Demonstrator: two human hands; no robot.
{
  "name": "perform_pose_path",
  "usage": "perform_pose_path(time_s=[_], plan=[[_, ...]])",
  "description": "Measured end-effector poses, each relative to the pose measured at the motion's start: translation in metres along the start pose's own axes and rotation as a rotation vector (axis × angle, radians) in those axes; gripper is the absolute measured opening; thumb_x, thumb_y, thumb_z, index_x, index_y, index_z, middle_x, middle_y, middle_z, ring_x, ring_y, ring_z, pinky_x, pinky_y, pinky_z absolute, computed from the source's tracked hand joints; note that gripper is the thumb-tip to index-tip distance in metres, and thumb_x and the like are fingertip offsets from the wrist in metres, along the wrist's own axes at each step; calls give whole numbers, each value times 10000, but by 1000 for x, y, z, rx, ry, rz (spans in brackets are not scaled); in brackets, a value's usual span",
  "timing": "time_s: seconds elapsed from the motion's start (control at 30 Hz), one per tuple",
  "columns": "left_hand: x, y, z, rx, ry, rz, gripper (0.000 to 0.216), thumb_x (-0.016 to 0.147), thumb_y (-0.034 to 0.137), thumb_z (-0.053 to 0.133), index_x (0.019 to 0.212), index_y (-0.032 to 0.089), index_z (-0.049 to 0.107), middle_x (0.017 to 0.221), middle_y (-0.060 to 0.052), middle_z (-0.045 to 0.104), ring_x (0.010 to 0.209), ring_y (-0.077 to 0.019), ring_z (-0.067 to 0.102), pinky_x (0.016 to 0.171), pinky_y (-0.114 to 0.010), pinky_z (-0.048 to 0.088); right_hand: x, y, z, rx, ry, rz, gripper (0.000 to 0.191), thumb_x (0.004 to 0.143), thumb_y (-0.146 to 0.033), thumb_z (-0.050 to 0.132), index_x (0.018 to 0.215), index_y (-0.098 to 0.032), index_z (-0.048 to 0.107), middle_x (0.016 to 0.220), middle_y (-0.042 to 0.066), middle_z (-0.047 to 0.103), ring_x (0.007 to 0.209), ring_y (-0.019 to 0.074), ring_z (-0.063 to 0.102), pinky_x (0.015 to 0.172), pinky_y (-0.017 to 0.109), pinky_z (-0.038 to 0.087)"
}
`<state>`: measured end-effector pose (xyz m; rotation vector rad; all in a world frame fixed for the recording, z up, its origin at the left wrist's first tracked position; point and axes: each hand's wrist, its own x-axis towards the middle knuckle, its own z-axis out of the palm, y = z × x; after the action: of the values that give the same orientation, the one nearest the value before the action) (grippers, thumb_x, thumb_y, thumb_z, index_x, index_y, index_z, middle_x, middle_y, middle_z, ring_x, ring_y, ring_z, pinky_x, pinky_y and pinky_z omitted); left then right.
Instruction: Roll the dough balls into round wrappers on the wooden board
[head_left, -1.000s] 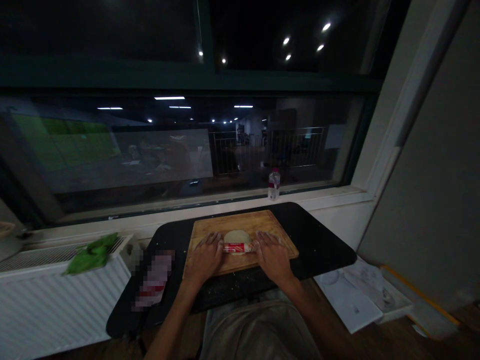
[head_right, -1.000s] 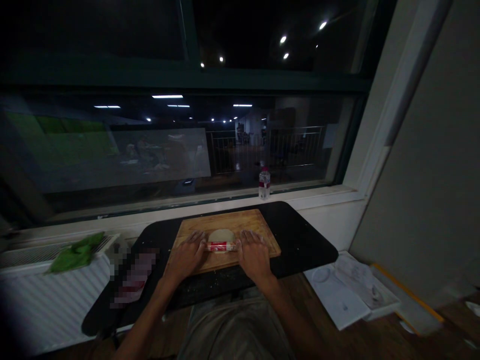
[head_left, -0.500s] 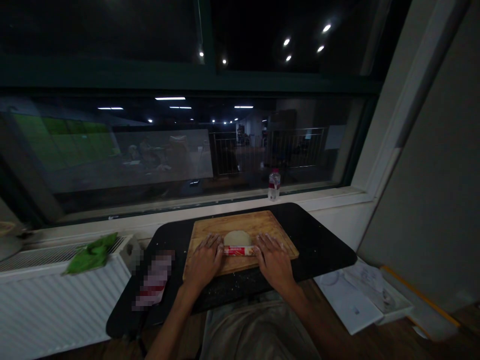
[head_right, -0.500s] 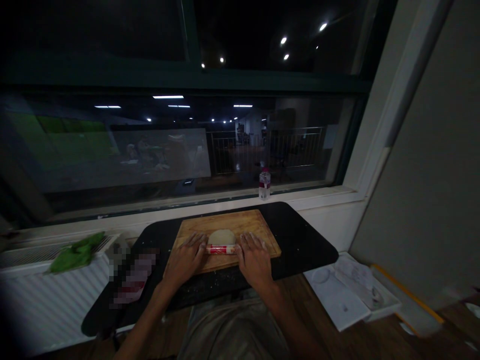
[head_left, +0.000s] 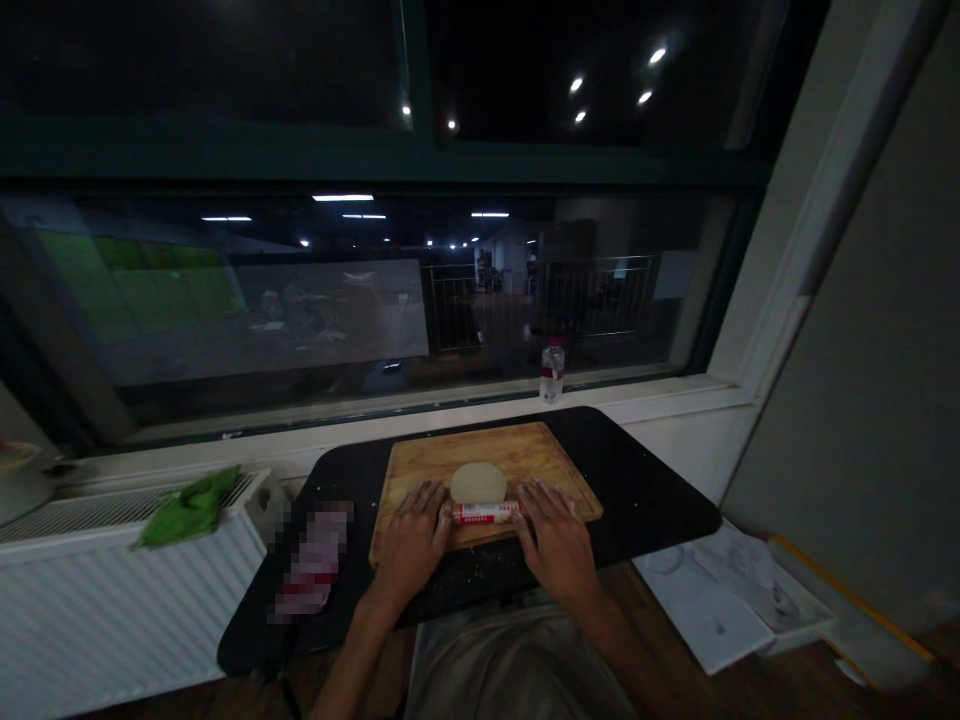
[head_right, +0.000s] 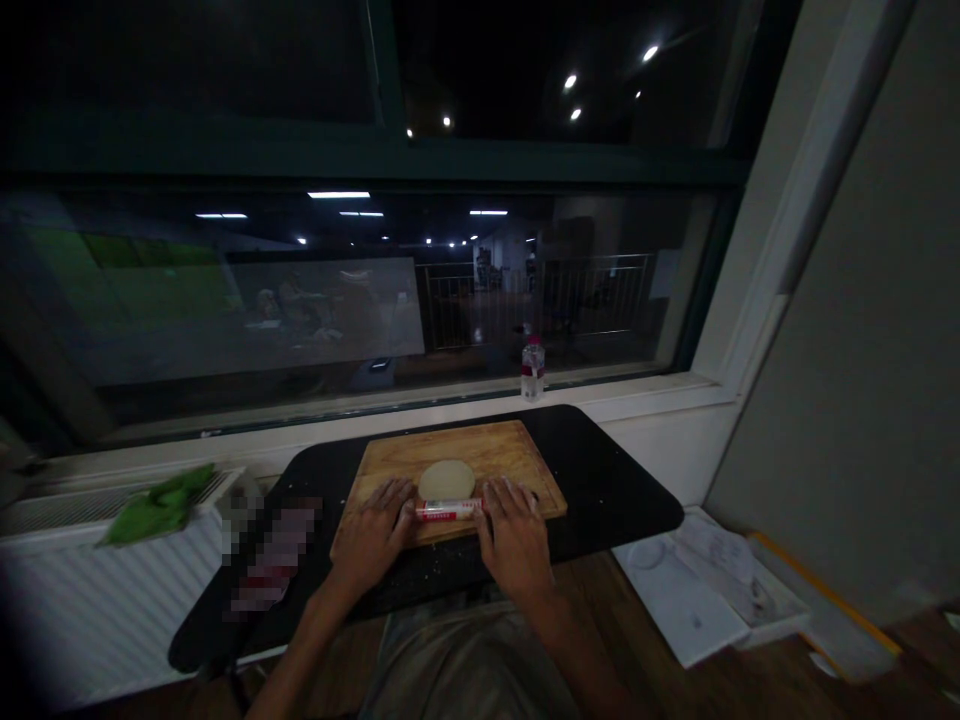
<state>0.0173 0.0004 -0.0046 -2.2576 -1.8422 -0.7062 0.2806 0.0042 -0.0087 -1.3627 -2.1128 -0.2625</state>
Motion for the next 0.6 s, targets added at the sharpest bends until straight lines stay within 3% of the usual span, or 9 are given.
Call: perform_pose_path(time_s=[0.2,0.37,0.5,0.6], plan=[[14,-3,0,61,-47,12,538,1161,341,293,1510,174,668,1628,-112,642,1600,-294,495,1331,-508,401,20,3,0,-34,-50,-8,500,1170,-329,373,1488,-132,705,1540,165,695,1502,318,584,1307,525,372],[33,-3,-3,104,-88,-7,539,1147,336,318,1577,201,613,1655,-146,608,1618,-362,456,1304,-609,385,47,9,1,-39,-93,-22,491,1164,-317,365,1426,-159,749,1483,143,739,1503,319,578,1300,530,368],[49,-4,-1,107,-118,-66,505,1136,353,368,1558,223,613,1627,-163,624,1624,-391,431,1289,-640,371,68,12,3,-82,-126,-7,487,1159,-314,366,1414,-162,752,1455,144,755,1490,314,585,1287,514,376],[60,-9,0,104,-108,-22,480,1121,382,412,1534,234,607,1576,-178,649,1585,-387,461,1262,-635,392,85,16,7,-99,-156,-15,481,1159,-310,367,1381,-167,769,1402,143,781,1458,301,614,1274,473,389]])
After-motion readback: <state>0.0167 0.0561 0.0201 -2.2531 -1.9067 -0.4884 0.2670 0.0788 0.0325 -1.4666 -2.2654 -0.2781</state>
